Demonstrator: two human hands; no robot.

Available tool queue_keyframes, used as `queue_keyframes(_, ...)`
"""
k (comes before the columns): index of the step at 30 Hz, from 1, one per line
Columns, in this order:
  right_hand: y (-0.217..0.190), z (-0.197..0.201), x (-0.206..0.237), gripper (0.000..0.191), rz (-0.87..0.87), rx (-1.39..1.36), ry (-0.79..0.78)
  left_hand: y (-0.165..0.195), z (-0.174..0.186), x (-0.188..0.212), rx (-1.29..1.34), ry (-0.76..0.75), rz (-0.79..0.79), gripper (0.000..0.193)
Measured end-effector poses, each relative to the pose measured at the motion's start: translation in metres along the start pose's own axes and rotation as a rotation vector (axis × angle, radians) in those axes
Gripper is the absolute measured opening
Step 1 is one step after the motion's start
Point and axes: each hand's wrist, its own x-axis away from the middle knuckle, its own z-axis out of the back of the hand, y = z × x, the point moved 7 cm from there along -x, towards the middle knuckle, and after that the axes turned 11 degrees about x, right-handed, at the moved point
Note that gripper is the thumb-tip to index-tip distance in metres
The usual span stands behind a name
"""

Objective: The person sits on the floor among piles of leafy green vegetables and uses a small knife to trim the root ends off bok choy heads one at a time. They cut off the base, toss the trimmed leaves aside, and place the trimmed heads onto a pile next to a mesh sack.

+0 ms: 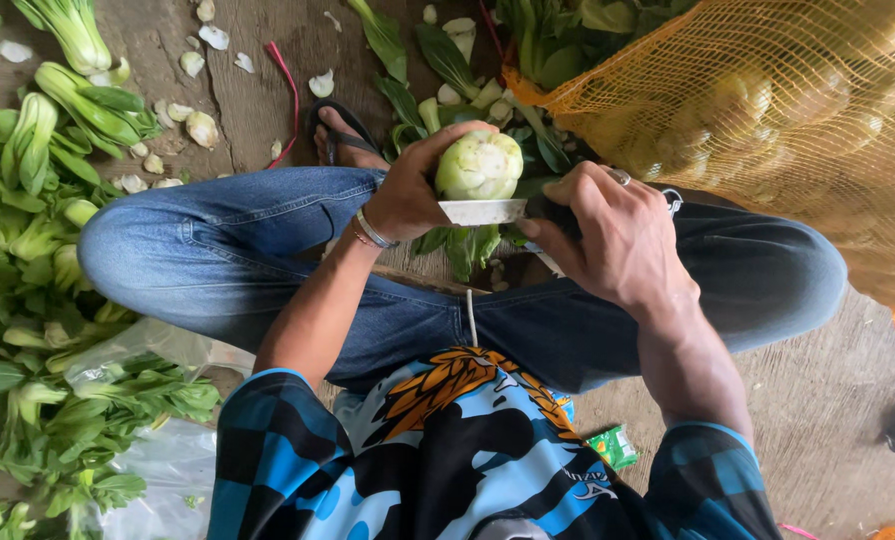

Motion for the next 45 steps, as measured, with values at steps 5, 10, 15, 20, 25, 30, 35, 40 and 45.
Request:
queue_keyframes(5, 0.004, 0.001, 0.002, 0.036, 0.036, -0.019, -0.021, 0.007, -0.008, -0.002, -0.212, -0.002, -0.016, 0.076)
queue_keyframes(10, 0.010, 0.003, 0.003, 0.033, 0.019, -0.107, -0.038, 0.014, -0.018, -0.007, -0.344, -0.089, -0.088, 0.074)
queue_keyframes(15, 0.012, 0.003, 0.005, 0.033, -0.006, -0.111, -0.025, 0.016, -0.027, -0.005, -0.495, -0.124, -0.158, 0.077)
queue_keyframes(20, 0.018, 0.002, 0.014, 0.033, -0.020, -0.161, 0.005, 0.020, -0.024, 0.003, -0.408, -0.061, -0.064, 0.086)
queue_keyframes(25, 0.052, -0.002, 0.020, 0.034, -0.141, -0.035, 0.078, 0.035, -0.043, 0.022, -0.378, -0.187, -0.138, 0.092)
queue_keyframes(30, 0.070, -0.009, 0.036, 0.035, -0.350, -0.172, 0.141, 0.033, -0.034, 0.030, -0.107, -0.075, -0.121, 0.099)
queue_keyframes(35, 0.052, -0.013, 0.033, 0.041, -0.301, -0.454, 0.116, 0.028, -0.020, 0.030, -0.375, 0.124, -0.049, 0.095)
queue_keyframes(40, 0.025, -0.007, 0.014, 0.076, 0.046, -0.608, 0.114, 0.041, -0.043, 0.022, -0.472, -0.011, -0.239, 0.087)
queue_keyframes(45, 0.028, -0.016, 0.017, 0.066, 0.037, -0.561, 0.078, 0.052, -0.055, 0.019, -0.660, -0.079, -0.442, 0.083)
